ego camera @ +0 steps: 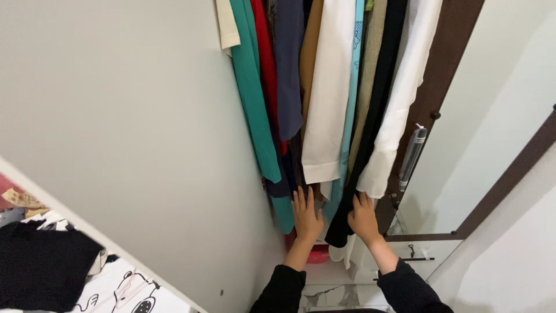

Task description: Organizing clothes in a closet by putting them on hangers and hanging them up.

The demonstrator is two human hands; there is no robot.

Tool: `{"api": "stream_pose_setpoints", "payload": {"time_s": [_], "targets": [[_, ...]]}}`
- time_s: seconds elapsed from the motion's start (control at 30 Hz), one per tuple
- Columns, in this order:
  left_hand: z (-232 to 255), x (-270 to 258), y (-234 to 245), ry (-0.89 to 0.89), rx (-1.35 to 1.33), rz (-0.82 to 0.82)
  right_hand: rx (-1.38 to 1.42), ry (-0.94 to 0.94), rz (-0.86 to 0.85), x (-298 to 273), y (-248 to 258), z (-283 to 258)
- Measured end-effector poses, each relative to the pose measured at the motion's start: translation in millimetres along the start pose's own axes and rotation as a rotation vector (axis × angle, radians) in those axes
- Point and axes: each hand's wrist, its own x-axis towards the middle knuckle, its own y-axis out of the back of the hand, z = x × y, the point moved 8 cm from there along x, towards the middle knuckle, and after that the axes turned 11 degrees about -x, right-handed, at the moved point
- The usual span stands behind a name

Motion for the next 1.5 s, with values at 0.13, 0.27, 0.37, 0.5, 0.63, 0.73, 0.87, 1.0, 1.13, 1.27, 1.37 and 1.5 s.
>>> {"api": "stream_pose_setpoints", "payload": {"time_s": [0.13,0.27,0.37,0.5,0.63,0.73,0.87,1.0,1.13,1.27,1.37,1.5], "targets": [[1.7,-5.7,3.6,0.020,-0.044,-0.015,-0.029,0.028,0.048,-10.3,10.0,-16.5],[-1.2,-16.4,1.6,0.030,-0.065,-0.008,-0.033,0.034,0.038,-22.1,17.7,-33.3],[-6.5,-22.0,-3.5,0.077,-0.073,-0.009,-0.060,-0.001,0.023,-31.9,20.2,-32.9],[-7.5,-29.9,-5.0,0.076,-0.039,-0.009,-0.025,-0.048,-0.060,-43.0,16.0,-32.0],[-3.9,-30.5,-2.7,0.047,-0.013,0.011,-0.053,-0.103,-0.104,-49.1,18.7,-28.4],[-3.2,-31.2,0.2,0.102,0.045,-0.022,-0.054,-0.128,-0.141,-51.9,25.4,-27.8],[2.8,-43.2,4.6,0.139,0.040,-0.049,-0.040,-0.139,-0.144,-61.3,35.2,-24.0],[10.5,-69.4,5.7,0.088,0.029,-0.012,-0.091,-0.083,-0.105,-76.0,53.4,-24.8],[32.3,-93.0,17.1,0.134,-0.009,-0.036,-0.074,-0.117,-0.154,-88.8,74.9,-22.7],[40.0,-116.9,14.7,0.155,0.059,-0.041,-0.063,-0.050,-0.142,-112.0,87.8,-23.2],[49.0,-137.6,20.1,0.143,0.077,-0.025,-0.008,-0.082,-0.169,-128.1,101.0,-24.1],[63.0,-167.7,35.1,0.126,0.092,0.066,0.039,-0.047,-0.129,-148.3,119.1,-30.0]]}}
